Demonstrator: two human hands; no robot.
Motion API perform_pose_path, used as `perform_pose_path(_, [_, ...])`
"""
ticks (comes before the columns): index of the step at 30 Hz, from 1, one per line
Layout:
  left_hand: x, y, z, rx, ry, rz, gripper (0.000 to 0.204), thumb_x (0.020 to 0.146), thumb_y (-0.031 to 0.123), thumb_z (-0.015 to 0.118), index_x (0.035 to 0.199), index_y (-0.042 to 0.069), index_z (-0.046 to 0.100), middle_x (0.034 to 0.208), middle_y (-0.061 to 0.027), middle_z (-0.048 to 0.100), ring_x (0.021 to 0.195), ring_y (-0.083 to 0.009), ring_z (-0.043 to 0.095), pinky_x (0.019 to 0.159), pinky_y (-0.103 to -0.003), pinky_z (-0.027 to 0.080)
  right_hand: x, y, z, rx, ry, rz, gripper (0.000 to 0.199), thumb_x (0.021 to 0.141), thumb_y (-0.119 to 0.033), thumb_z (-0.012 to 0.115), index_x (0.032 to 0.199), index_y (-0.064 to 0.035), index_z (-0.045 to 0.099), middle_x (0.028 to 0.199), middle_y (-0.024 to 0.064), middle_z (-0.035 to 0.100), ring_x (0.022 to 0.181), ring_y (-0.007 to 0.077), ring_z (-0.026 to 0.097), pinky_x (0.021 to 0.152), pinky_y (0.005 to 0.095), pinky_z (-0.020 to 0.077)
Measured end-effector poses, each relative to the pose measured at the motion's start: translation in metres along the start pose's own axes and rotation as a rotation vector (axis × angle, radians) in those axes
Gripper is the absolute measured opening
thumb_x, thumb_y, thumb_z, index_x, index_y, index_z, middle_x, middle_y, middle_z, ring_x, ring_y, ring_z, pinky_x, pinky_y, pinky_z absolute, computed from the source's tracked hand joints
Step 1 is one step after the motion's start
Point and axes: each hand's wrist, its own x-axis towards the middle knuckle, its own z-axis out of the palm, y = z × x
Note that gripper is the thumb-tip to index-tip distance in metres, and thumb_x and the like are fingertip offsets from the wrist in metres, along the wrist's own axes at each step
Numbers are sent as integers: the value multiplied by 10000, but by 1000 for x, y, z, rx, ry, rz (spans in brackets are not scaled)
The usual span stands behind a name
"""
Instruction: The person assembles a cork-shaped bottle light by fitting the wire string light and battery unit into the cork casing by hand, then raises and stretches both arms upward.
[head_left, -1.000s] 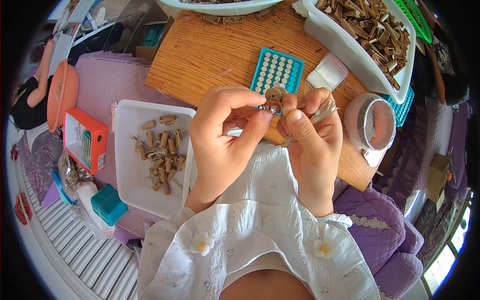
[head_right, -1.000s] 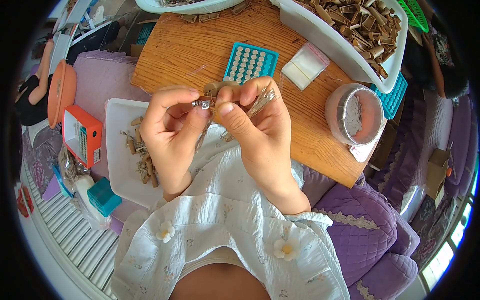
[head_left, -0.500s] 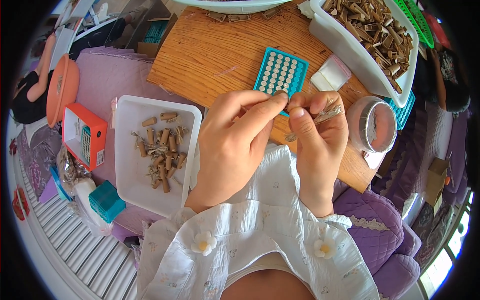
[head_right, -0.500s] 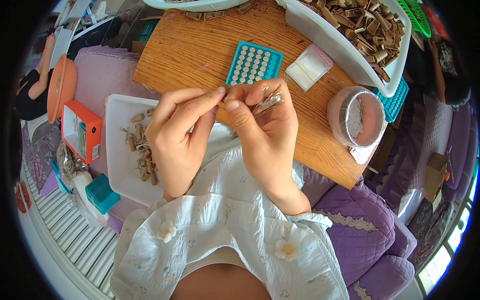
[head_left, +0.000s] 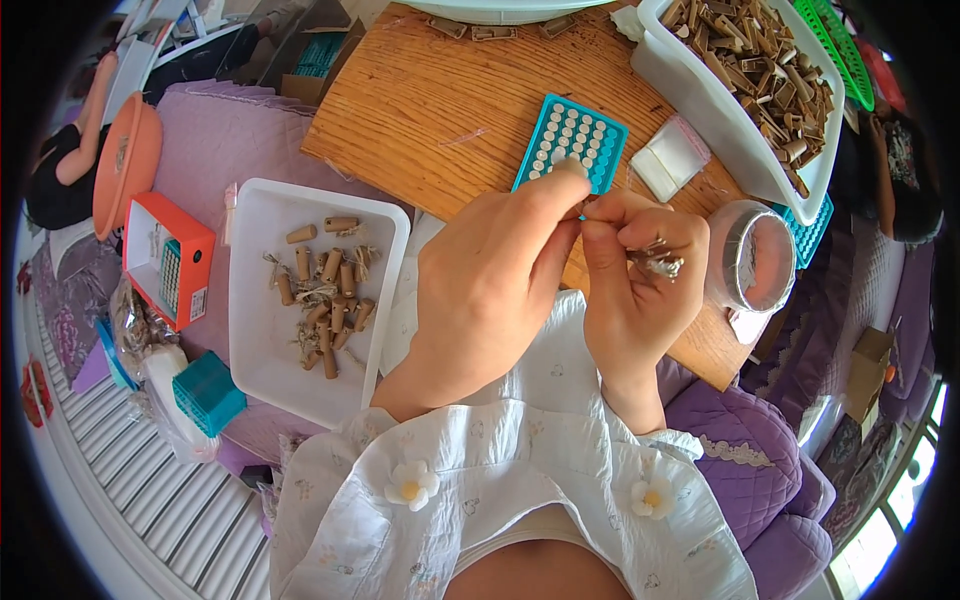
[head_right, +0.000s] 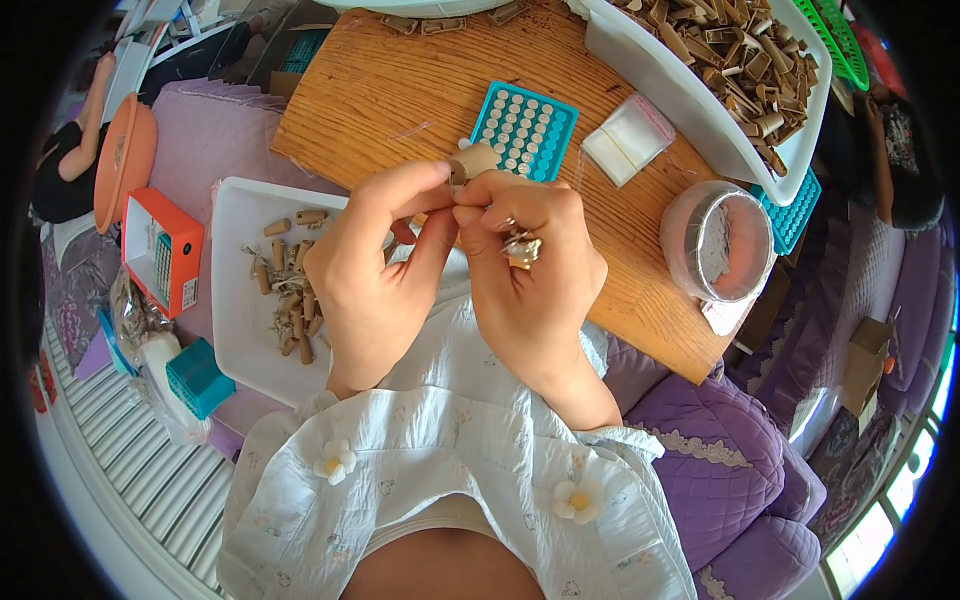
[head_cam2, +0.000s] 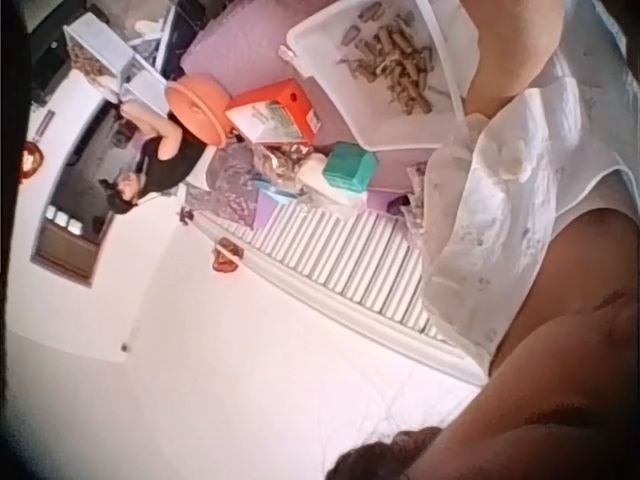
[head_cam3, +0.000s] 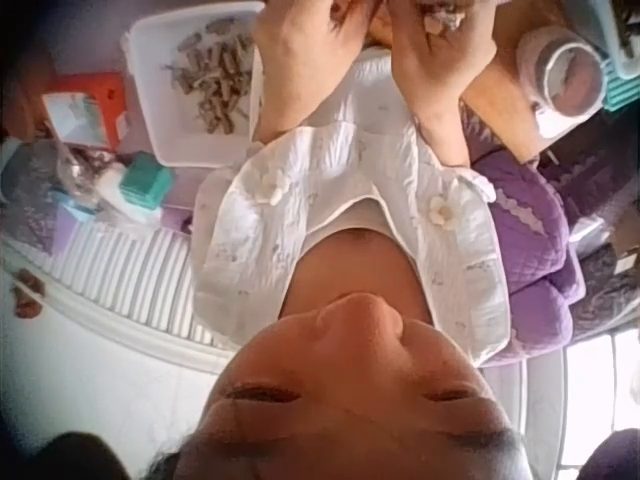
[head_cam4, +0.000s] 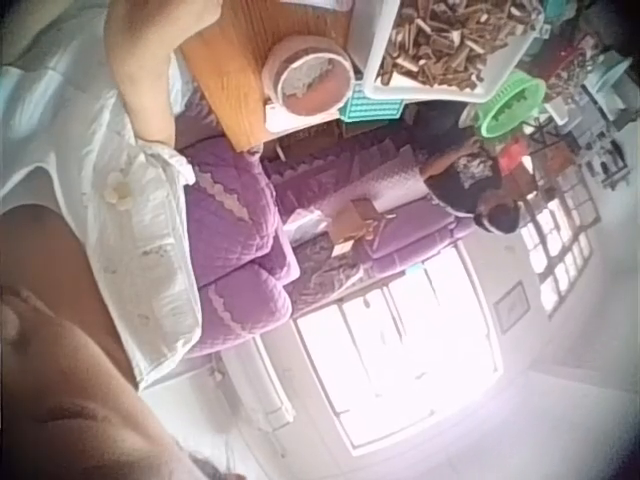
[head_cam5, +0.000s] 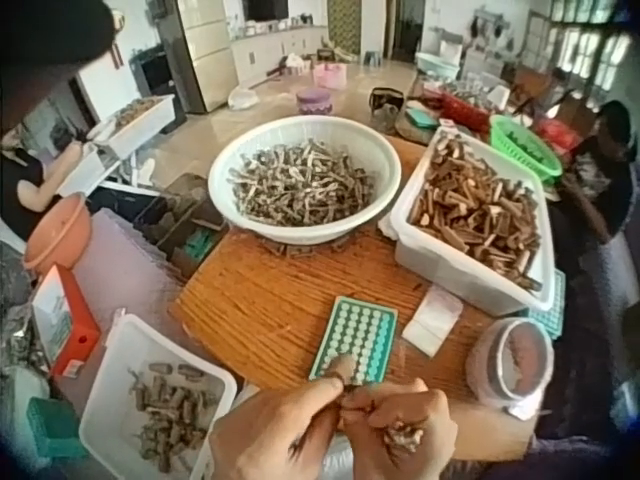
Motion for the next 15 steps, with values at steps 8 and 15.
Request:
perform_pose_path(8, [1, -12, 0, -336, -31, -104, 163, 616, -78, 541, 733, 35, 541, 691, -44, 560, 510, -118, 503, 443, -211, 389, 15, 6, -19, -132, -276, -375, 256, 631, -171, 661, 711, -56, 447, 753, 87, 580, 649, 160, 480, 654, 318, 389])
perform_pose_path(15, [0, -16, 3, -660, -103, -108, 143, 581, -82, 551, 672, 24, 520, 741, -68, 568, 519, -71, 478, 449, -172, 375, 12, 7, -22, 713, -85, 40, 468, 704, -427, 533, 863, -12, 387, 848, 101, 452, 679, 199, 489, 644, 299, 421])
